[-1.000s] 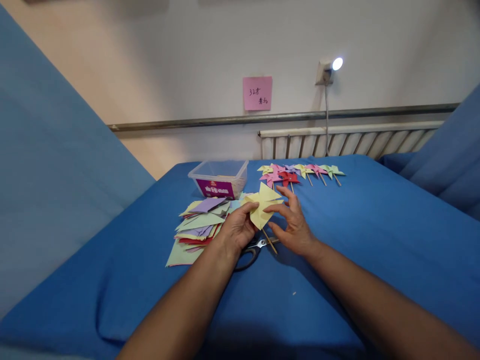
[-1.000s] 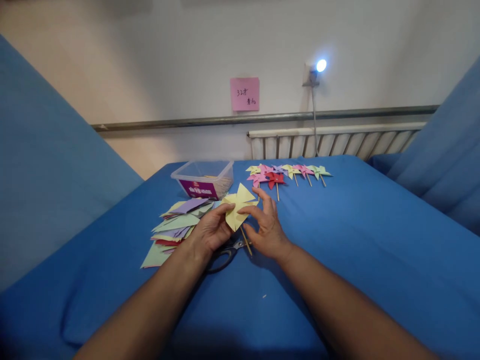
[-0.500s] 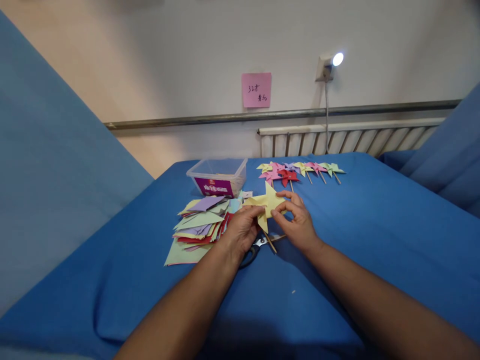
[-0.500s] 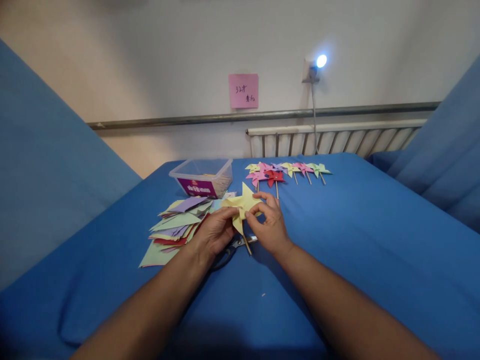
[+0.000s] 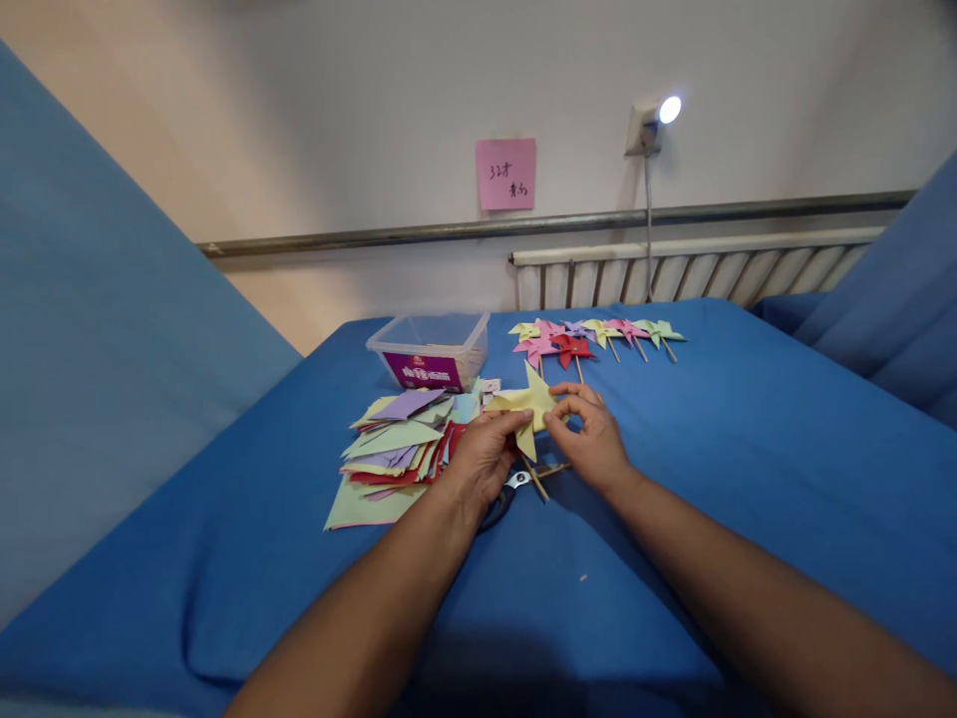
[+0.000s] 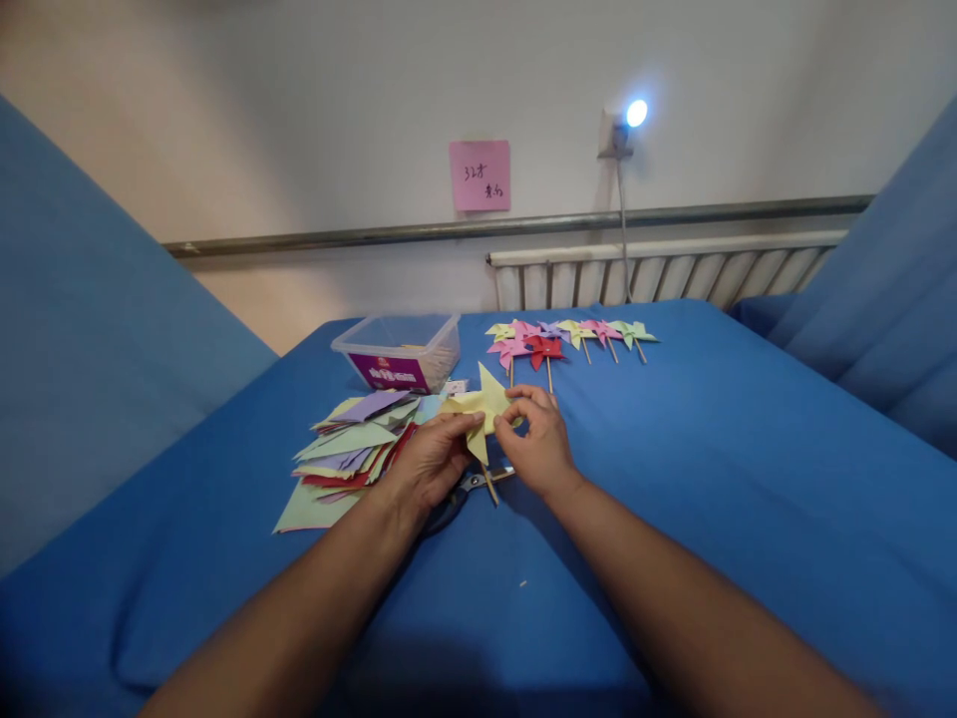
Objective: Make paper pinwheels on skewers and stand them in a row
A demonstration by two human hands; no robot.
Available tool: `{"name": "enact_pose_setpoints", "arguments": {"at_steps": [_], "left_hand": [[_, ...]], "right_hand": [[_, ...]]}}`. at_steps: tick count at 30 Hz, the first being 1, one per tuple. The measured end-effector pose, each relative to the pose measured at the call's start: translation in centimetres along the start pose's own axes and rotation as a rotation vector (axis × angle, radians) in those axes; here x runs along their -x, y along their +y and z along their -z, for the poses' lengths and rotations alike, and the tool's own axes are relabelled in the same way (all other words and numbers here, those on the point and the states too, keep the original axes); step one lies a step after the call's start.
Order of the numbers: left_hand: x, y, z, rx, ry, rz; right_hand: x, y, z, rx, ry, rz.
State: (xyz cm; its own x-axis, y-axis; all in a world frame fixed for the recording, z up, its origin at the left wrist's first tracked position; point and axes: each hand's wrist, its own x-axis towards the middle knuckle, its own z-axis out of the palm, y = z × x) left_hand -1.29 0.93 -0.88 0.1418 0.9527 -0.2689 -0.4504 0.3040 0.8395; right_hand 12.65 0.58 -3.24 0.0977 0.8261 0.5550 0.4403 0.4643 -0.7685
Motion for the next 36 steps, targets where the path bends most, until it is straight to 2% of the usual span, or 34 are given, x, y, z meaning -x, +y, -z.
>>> {"name": "enact_pose_setpoints", "arguments": {"at_steps": [9,26,29,32,34,36], "left_hand": [[-0.2,-0.3,0.1,-0.04,0.042,0.001],[-0.3,-0.4,0.1,-0.105,0.044,-0.039],[-0.4,-0.1,0.3,-0.199,0.057,-0.073],[-0.1,0.7,0.5,-0.383,0.053,-0.078],[0.1,1.4,0.6,-0.527,0.033,-0.085],[0.4,2.0,0.6,-0.677,-0.019,-0.116]], "right_hand": [[0.0,0.2,0.0,0.001,-0.019,0.007],[0.1,0.5,-0.3,-0.046,-0.038,-0.029],[-0.1,0.6,0.0,-0.082,-0.001,-0.047],[-0.9,0.8,1.0,-0.127,0.047,-0.064],[-1.6,0.9,1.9,-0.136,0.015,-0.054],[-2.1,0.8,2.7,-0.163,-0.08,-0.032]]}}
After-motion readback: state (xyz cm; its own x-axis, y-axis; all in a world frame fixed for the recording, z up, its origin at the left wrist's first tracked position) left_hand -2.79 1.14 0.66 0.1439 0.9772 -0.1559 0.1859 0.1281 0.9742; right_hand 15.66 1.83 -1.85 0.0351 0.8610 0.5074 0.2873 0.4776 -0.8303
